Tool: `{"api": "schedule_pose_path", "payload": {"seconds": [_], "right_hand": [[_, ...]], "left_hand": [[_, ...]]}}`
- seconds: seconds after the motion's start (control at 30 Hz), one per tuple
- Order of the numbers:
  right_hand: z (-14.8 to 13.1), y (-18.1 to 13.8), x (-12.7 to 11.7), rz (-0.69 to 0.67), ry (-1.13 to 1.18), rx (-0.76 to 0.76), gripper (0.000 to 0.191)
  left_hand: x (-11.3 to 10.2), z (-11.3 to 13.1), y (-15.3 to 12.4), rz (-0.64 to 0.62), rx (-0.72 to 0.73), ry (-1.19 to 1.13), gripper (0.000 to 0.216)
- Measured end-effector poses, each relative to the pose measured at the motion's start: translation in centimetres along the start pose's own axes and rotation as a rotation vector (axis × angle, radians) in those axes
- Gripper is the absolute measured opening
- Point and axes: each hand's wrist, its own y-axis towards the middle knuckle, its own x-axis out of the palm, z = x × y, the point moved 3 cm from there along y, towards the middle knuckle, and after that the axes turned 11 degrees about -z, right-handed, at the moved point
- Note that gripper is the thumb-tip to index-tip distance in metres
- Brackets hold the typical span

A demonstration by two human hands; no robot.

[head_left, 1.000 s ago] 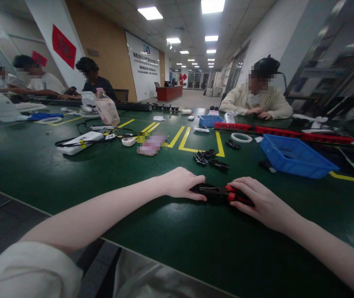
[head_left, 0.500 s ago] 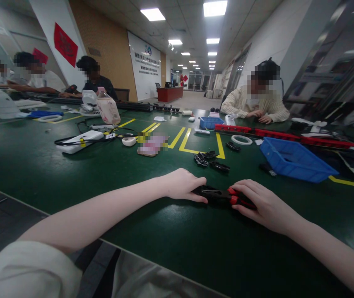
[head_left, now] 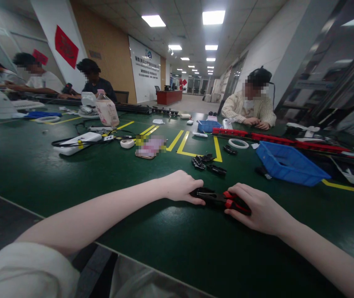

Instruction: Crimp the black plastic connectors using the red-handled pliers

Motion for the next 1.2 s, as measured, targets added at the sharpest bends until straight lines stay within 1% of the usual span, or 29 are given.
{"api": "schedule_pose_path", "payload": {"seconds": [0.2,0.37,0.57,0.73,0.83,1.0,1.1,1.2], "right_hand": [[0.6,-0.1,-0.1,-0.075,0.060,0.014,0.031],[0.6,-0.1,-0.4,-0.130,0.092,0.035,0.030],[0.0,0.2,-0.7,-0.161,0.070,0.066,0.028],[-0.5,0.3,-0.5,-0.144,0.034,0.071,0.030],[-0.3,0.3,-0.4,-0.157,0.074,0.082,0.031],[0.3,0.2,-0.4,-0.217,0.161,0.104,0.030],[0.4,0.2,-0.3,-0.201,0.147,0.096,0.032],[0.5,0.1,-0.1,-0.151,0.130,0.075,0.035]], "left_hand": [[0.2,0.1,0.0,-0.003,0.015,0.053,0.044],[0.2,0.3,-0.1,-0.015,0.021,0.085,0.045],[0.0,0.5,0.1,-0.054,-0.010,0.105,0.046],[0.0,0.5,0.2,-0.076,-0.013,0.110,0.045],[0.0,0.5,0.1,-0.072,-0.008,0.109,0.045],[-0.1,0.6,0.0,-0.069,-0.005,0.113,0.045],[-0.1,0.6,0.0,-0.069,-0.008,0.087,0.044],[0.0,0.5,-0.1,-0.062,-0.008,0.067,0.043]]}}
